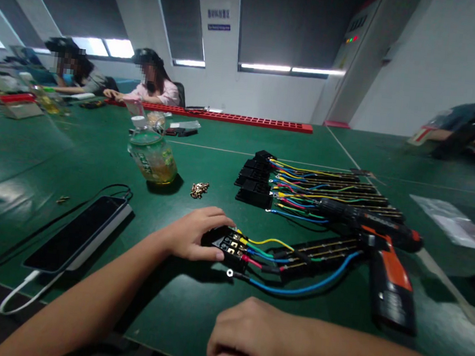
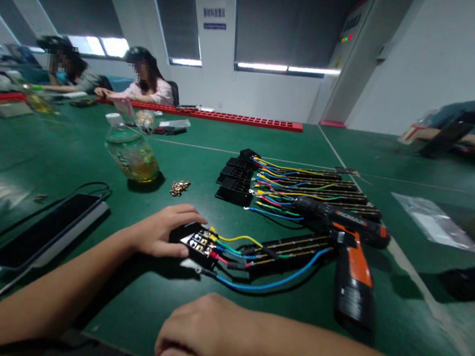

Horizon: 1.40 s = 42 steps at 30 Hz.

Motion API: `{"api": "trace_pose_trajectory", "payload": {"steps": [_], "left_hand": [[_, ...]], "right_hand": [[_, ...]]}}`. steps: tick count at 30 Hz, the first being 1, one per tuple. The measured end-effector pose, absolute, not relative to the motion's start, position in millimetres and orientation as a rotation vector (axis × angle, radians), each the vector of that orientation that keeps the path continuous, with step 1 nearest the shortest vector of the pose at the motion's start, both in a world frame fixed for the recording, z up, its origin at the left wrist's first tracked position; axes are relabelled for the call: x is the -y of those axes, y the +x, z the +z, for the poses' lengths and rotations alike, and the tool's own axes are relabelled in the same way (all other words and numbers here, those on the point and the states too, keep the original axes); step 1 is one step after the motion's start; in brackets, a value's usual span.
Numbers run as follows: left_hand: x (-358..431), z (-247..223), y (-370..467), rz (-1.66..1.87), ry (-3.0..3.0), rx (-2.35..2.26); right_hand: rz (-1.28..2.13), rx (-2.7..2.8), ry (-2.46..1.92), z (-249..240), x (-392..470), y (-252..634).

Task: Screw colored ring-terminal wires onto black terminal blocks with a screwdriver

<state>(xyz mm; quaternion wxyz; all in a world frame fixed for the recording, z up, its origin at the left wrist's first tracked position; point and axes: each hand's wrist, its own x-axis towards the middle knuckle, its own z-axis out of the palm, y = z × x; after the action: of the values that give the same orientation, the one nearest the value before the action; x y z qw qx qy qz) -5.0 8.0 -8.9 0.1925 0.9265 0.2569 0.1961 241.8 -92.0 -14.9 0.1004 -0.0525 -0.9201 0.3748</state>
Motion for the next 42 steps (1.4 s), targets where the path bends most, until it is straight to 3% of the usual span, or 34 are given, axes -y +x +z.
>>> {"api": "trace_pose_trajectory", "payload": {"steps": [24,34,39,42], "left_hand": [[-25.8,-19.5,-13.1,0.796,2.646,-0.857],[-34.1,-24.9,-16.7,1.049,2.532,-1.742],[-38.8,-25.8,-24.4,0.712,2.33,-2.37],[-39.8,-25.3,-27.4,0.454,2.251,-2.509]], "right_hand": [[0.574,2.886,0.028,-41.0,93.0,241.0],[0.345,2.868,0.032,-39.4,99.8,240.6],[0.143,2.835,0.054,-41.7,107.3,240.5],[0.108,2.832,0.046,-42.6,109.3,240.3]]}}
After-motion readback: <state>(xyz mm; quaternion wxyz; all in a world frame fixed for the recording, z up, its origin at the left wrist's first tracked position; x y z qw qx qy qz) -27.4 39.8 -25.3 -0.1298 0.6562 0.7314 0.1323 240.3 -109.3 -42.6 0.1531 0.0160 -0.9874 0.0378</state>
